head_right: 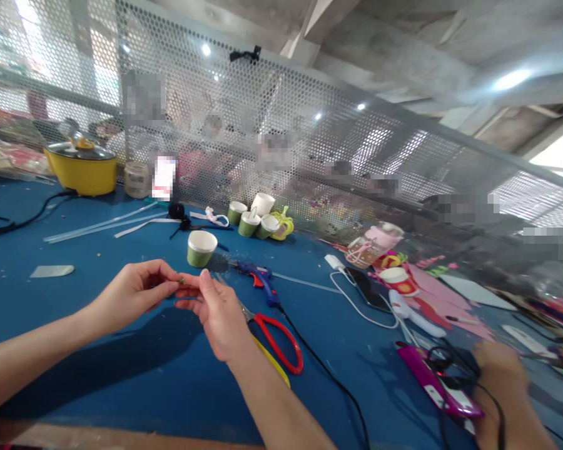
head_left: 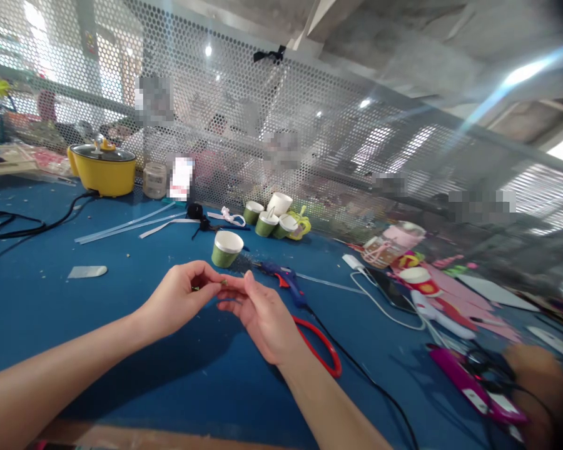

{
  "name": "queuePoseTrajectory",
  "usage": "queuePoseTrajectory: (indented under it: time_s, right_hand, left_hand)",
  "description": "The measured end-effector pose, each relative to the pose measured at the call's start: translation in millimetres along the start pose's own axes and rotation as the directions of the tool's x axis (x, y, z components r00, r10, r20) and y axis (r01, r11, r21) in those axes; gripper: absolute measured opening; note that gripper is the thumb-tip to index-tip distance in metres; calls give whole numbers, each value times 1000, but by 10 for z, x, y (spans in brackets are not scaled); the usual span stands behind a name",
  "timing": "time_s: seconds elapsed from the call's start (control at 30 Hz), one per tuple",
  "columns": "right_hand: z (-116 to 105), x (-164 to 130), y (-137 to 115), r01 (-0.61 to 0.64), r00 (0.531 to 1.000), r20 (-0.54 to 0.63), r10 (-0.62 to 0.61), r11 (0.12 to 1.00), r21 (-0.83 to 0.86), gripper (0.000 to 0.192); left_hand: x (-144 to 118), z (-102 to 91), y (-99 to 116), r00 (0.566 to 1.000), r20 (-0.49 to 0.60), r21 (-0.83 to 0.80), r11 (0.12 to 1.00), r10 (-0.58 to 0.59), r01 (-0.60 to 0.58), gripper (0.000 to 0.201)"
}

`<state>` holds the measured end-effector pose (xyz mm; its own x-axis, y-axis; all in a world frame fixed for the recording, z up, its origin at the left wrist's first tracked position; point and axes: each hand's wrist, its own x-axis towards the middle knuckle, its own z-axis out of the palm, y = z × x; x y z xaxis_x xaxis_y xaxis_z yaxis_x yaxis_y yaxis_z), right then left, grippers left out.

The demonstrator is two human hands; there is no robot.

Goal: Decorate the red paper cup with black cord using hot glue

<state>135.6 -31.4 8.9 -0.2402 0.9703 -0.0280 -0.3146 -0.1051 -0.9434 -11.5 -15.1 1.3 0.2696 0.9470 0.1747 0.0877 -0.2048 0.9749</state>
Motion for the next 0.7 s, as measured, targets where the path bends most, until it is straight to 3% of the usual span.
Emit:
queuePoseTrajectory:
  time_s: [0.7]
  right_hand:
    - [-13,-6,-11,-46,999,-9,46,998,50,37]
  left_hand:
    - [-5,-12,-69,991,10,127,983,130,-130,9]
